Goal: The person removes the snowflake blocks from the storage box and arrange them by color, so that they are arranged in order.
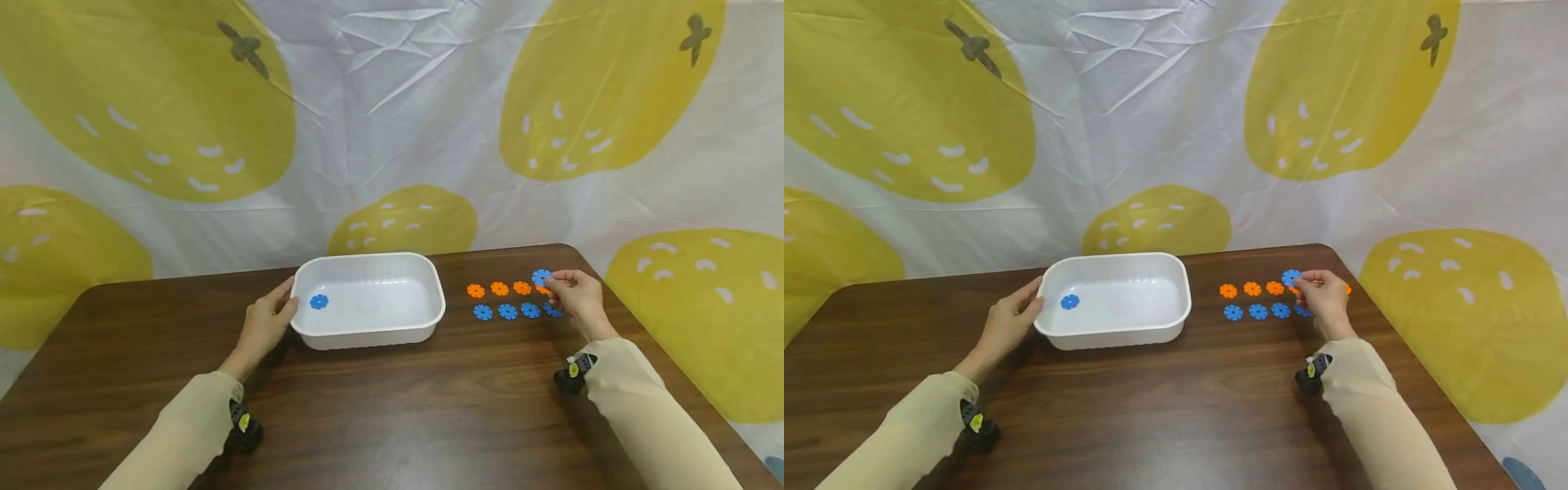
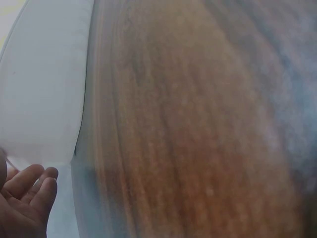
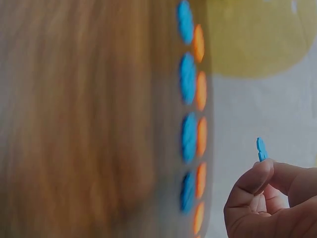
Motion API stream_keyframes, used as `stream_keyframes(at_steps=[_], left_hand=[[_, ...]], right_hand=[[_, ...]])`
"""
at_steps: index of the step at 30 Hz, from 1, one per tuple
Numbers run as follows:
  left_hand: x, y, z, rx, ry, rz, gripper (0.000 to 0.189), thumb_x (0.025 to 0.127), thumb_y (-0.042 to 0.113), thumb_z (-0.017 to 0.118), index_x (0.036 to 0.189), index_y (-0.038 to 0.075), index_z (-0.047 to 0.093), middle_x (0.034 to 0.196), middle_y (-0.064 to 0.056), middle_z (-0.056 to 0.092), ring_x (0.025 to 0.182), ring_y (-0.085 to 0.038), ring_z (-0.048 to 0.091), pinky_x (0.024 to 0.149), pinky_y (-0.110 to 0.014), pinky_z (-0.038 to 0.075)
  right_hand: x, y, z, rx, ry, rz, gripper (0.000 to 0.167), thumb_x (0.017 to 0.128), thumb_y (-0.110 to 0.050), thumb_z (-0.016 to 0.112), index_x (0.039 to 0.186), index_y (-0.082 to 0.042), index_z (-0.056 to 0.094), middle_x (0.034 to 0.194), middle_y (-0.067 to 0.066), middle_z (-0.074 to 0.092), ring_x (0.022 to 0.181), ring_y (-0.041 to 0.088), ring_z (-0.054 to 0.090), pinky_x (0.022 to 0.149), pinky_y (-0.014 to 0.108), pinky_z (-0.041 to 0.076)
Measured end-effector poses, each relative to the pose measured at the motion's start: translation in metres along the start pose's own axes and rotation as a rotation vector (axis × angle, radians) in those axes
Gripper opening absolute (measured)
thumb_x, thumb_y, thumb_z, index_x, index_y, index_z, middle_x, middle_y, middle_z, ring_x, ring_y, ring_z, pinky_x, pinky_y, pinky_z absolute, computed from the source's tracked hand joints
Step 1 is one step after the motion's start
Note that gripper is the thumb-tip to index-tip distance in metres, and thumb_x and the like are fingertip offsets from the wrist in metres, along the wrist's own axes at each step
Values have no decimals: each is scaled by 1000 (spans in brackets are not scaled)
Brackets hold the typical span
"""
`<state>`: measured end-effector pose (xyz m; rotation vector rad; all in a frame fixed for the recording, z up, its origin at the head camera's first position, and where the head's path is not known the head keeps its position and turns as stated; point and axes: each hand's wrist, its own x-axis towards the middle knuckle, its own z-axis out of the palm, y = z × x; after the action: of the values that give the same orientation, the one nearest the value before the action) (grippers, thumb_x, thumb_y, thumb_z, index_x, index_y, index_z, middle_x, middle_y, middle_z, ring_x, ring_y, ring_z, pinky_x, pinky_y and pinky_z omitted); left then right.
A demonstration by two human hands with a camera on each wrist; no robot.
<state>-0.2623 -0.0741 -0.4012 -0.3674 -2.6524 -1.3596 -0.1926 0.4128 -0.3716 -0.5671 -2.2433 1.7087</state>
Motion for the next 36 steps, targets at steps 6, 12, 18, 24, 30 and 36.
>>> stream_keyframes(at_steps=[6, 12, 18, 24, 30, 36], left_hand=[[-1, 1, -1, 1, -5, -5, 48, 95, 17, 50, 141, 4, 42, 123, -23, 59, 114, -33, 57, 96, -46, 46], [-1, 1, 0, 0, 2, -6, 47, 95, 17, 51, 140, 4, 43, 123, -23, 59, 114, -32, 58, 96, -45, 46], [0, 2, 0, 3, 4, -5, 47, 95, 16, 51, 140, 4, 44, 122, -23, 60, 114, -32, 57, 97, -45, 46], [0, 3, 0, 7, 8, -7, 47, 95, 17, 51, 140, 4, 44, 121, -23, 60, 113, -33, 58, 96, -45, 46], [0, 3, 0, 8, 5, -7, 47, 95, 18, 51, 140, 5, 43, 122, -23, 60, 113, -32, 58, 95, -45, 47], [0, 3, 0, 3, 7, -7, 47, 95, 17, 51, 140, 5, 44, 121, -23, 60, 112, -32, 58, 95, -45, 47]], right_hand=[[4, 18, -26, 4, 45, 55, 14, 91, -6, 57, 100, 0, 48, 61, -13, 55, 52, 0, 54, 52, 16, 51], [4, 29, -42, -45, 21, 109, 14, 92, -4, 53, 103, 4, 47, 67, -10, 52, 55, 0, 52, 54, 15, 51], [4, 36, -50, -105, -3, 150, 19, 93, -4, 52, 107, 8, 49, 68, -9, 52, 56, 1, 54, 55, 17, 53], [4, 37, -50, -168, -17, 130, 24, 93, -3, 51, 110, 13, 49, 67, -9, 53, 54, 1, 54, 54, 18, 53], [4, 36, -49, -223, -7, 119, 25, 91, 0, 53, 109, 17, 50, 65, -8, 53, 53, 2, 53, 52, 18, 52], [4, 35, -49, -259, 2, 126, 25, 91, 0, 53, 108, 18, 51, 66, -5, 53, 53, 3, 53, 52, 18, 52]])
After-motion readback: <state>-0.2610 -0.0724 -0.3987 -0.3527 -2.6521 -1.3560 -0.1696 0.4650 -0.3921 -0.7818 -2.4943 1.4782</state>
